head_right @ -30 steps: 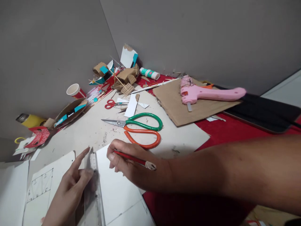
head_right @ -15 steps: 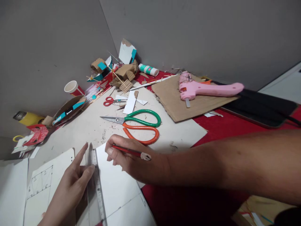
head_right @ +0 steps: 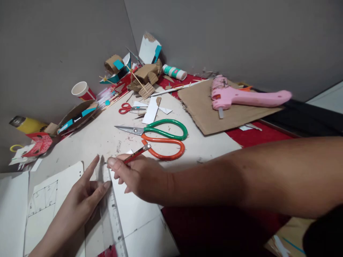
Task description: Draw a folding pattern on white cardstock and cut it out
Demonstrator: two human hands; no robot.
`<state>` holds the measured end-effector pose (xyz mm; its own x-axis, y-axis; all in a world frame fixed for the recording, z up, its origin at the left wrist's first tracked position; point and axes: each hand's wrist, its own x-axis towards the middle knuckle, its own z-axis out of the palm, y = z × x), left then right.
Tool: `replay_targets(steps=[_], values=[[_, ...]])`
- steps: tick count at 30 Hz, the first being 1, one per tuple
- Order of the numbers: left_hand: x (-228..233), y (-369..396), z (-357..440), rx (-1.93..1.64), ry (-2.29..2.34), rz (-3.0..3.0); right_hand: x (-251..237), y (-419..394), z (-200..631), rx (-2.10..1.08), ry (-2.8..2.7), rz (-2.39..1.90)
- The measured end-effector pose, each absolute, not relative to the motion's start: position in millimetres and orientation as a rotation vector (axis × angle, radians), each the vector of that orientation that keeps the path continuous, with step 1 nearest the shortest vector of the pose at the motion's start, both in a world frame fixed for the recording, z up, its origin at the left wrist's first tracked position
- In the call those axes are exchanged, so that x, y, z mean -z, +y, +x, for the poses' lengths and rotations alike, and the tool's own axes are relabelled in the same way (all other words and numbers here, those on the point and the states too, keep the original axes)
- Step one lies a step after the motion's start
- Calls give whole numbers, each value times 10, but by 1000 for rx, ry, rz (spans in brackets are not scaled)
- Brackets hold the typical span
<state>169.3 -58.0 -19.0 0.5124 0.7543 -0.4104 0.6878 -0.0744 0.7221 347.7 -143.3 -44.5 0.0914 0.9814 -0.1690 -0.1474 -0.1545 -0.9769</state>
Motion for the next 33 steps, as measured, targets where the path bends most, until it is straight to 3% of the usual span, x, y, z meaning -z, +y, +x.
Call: replay_targets(steps=[13,33], values=[[16,-608,1701,89,1178,1673,335,-1407,3546,-1440,-850,-1212],[156,-649,1613,-27,1213,1530,401,-1357,3517,-1411,-723,-1170]])
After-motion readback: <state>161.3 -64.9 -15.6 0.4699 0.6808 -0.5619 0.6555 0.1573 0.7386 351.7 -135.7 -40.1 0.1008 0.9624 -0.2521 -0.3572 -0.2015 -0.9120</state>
